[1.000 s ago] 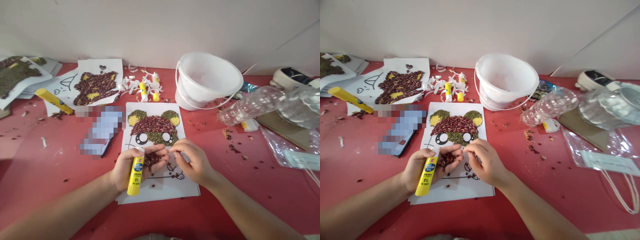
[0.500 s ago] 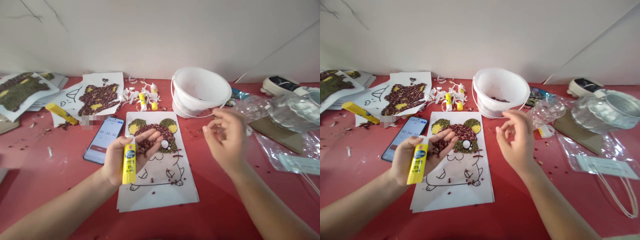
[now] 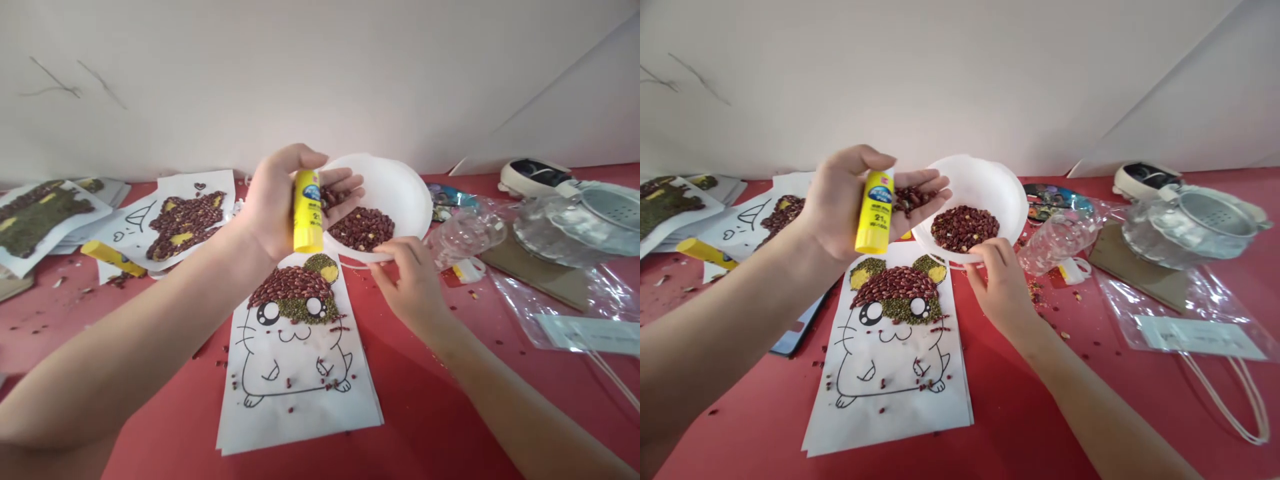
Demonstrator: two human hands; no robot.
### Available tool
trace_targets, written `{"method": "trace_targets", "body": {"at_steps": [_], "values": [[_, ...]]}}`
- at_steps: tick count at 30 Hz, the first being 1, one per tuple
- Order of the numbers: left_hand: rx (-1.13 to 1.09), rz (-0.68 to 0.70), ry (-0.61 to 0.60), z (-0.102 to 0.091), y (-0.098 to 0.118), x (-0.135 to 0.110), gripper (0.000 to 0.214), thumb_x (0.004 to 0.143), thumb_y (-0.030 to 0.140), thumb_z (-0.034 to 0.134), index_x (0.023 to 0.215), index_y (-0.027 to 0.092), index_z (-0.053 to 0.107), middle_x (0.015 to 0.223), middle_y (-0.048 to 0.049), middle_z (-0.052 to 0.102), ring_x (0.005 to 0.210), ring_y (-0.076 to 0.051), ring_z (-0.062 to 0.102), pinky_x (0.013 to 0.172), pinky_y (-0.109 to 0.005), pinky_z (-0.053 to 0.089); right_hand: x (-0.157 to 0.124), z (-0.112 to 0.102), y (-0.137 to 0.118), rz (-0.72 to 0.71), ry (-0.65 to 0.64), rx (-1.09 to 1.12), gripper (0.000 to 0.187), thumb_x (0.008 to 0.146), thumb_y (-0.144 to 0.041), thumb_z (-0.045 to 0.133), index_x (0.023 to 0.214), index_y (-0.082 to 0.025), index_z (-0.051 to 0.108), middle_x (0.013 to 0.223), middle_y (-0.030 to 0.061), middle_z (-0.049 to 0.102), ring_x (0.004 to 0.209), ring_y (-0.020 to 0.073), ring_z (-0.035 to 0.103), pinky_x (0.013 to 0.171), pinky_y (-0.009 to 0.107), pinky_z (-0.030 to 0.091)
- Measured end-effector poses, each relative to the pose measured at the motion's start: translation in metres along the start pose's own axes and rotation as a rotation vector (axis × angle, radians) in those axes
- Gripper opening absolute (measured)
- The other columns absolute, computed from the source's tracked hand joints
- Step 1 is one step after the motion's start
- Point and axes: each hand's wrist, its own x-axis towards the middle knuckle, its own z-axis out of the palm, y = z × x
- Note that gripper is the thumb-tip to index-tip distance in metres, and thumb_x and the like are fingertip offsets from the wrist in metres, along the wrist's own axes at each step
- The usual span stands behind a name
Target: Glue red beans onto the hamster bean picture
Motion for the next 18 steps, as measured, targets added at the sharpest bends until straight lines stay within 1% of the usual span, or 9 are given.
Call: {"method": "trace_targets", "body": {"at_steps": [5, 7, 11, 14, 18], "values": [[0.259, -0.158, 0.006, 0.006, 0.002, 0.041, 0.064, 0.07, 0.018, 0.053, 0.131, 0.003, 0.044, 0.098, -0.0169, 0.067, 0.109, -0.035, 0.059, 0.088, -0.043, 0.048, -0.012, -0.01, -0.01, 0.015, -0.025, 0.046, 0.022, 0.085, -0.012, 0.049, 0.104, -0.023, 0.048, 0.094, 0.0078, 0.053, 0.09, 0.0216, 0.057, 0.077, 0.039, 0.052], [0.362, -0.206, 0.055, 0.009, 0.003, 0.05, 0.063, 0.068, 0.022, 0.054, 0.128, 0.003, 0.048, 0.096, -0.0171, 0.068, 0.108, -0.037, 0.059, 0.087, -0.045, 0.047, -0.015, -0.012, -0.012, 0.03, -0.034, 0.069, 0.024, 0.085, -0.011, 0.048, 0.106, -0.022, 0.049, 0.094, 0.0082, 0.054, 0.091, 0.0219, 0.057, 0.078, 0.039, 0.052], [0.474, -0.24, 0.138, 0.018, 0.004, 0.053, 0.062, 0.068, 0.026, 0.052, 0.126, 0.005, 0.052, 0.098, -0.0171, 0.068, 0.107, -0.037, 0.06, 0.086, -0.046, 0.046, -0.018, -0.015, -0.012, 0.023, -0.052, 0.083, 0.029, 0.084, -0.007, 0.047, 0.108, -0.022, 0.048, 0.094, 0.0084, 0.054, 0.089, 0.0216, 0.057, 0.076, 0.038, 0.053], [0.484, -0.276, 0.138, 0.02, 0.004, 0.053, 0.064, 0.068, 0.026, 0.049, 0.127, 0.003, 0.05, 0.098, -0.0168, 0.068, 0.105, -0.037, 0.061, 0.085, -0.048, 0.045, -0.019, -0.017, -0.011, 0.006, -0.06, 0.087, 0.031, 0.082, -0.005, 0.048, 0.108, -0.022, 0.046, 0.093, 0.0083, 0.054, 0.088, 0.0211, 0.057, 0.074, 0.036, 0.054], [0.439, -0.296, 0.105, 0.012, 0.004, 0.058, 0.065, 0.067, 0.024, 0.049, 0.128, 0.001, 0.049, 0.099, -0.0187, 0.067, 0.103, -0.039, 0.061, 0.084, -0.05, 0.046, -0.018, -0.018, -0.01, -0.004, -0.058, 0.095, 0.033, 0.082, -0.004, 0.048, 0.109, -0.021, 0.045, 0.093, 0.0084, 0.053, 0.088, 0.0208, 0.057, 0.073, 0.035, 0.054]]}}
